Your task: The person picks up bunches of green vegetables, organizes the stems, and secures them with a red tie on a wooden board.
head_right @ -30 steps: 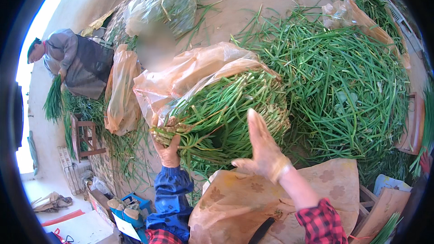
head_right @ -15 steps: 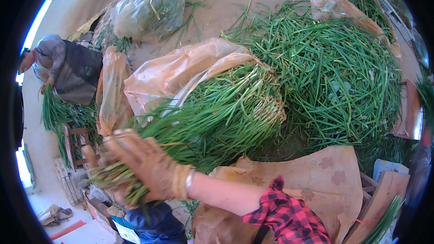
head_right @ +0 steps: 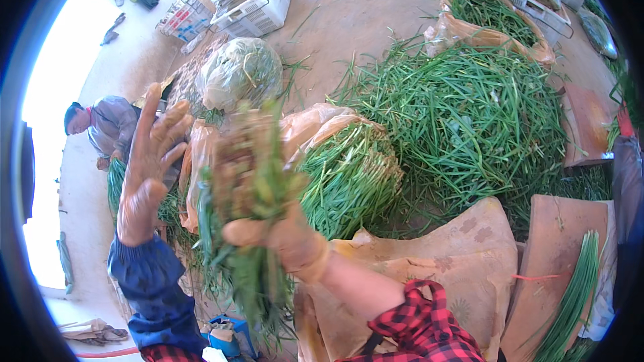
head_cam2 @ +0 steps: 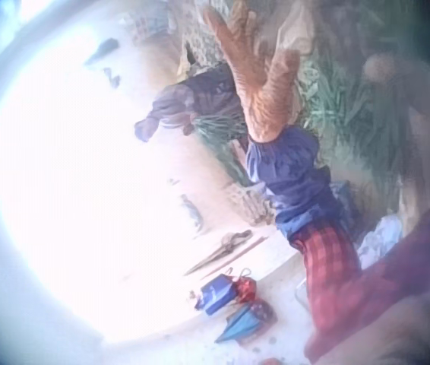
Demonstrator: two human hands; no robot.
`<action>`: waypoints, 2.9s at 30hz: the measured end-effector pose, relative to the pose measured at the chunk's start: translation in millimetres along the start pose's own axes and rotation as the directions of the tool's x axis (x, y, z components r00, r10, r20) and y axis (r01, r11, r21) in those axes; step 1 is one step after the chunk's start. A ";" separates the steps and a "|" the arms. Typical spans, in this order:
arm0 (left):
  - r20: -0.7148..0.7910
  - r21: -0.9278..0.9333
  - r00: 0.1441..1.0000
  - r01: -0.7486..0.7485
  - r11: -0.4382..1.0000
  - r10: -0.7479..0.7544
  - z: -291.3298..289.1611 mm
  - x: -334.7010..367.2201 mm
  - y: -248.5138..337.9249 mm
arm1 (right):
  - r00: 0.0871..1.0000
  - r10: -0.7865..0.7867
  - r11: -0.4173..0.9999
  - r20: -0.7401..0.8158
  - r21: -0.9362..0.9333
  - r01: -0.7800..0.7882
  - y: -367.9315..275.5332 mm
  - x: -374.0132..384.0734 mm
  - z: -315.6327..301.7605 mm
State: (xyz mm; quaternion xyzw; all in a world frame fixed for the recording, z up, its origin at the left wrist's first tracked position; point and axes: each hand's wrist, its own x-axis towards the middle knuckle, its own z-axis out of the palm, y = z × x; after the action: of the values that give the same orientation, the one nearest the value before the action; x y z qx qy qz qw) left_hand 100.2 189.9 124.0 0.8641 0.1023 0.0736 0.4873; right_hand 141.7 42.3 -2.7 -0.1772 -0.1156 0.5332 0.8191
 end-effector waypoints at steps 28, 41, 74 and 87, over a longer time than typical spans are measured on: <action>0.938 -0.048 -0.018 0.983 -0.180 -0.345 267.1 -11.0 -148.4 | 0.931 -0.040 0.827 -0.362 0.511 0.234 18.5 -160.6 -239.6; 0.807 -0.131 -0.042 0.960 -0.248 -0.590 355.0 -6.3 -265.2 | 0.470 0.310 0.924 -0.827 0.378 0.054 29.2 -174.8 -321.6; 0.333 -0.164 0.861 0.455 0.875 -0.385 218.7 -101.1 -76.2 | 0.935 -0.192 0.953 -0.297 0.171 0.250 25.9 -126.6 -123.0; 0.303 0.344 0.785 0.439 0.830 -0.540 89.0 -281.7 -70.8 | 0.823 -0.068 0.683 -0.563 0.575 0.450 52.7 -160.3 -184.1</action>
State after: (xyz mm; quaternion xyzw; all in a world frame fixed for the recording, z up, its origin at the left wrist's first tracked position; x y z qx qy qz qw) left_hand -159.8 81.9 9.8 0.8591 0.2350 -0.2424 0.3847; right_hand 102.6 -115.6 -192.2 0.0263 0.2808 0.3459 0.8949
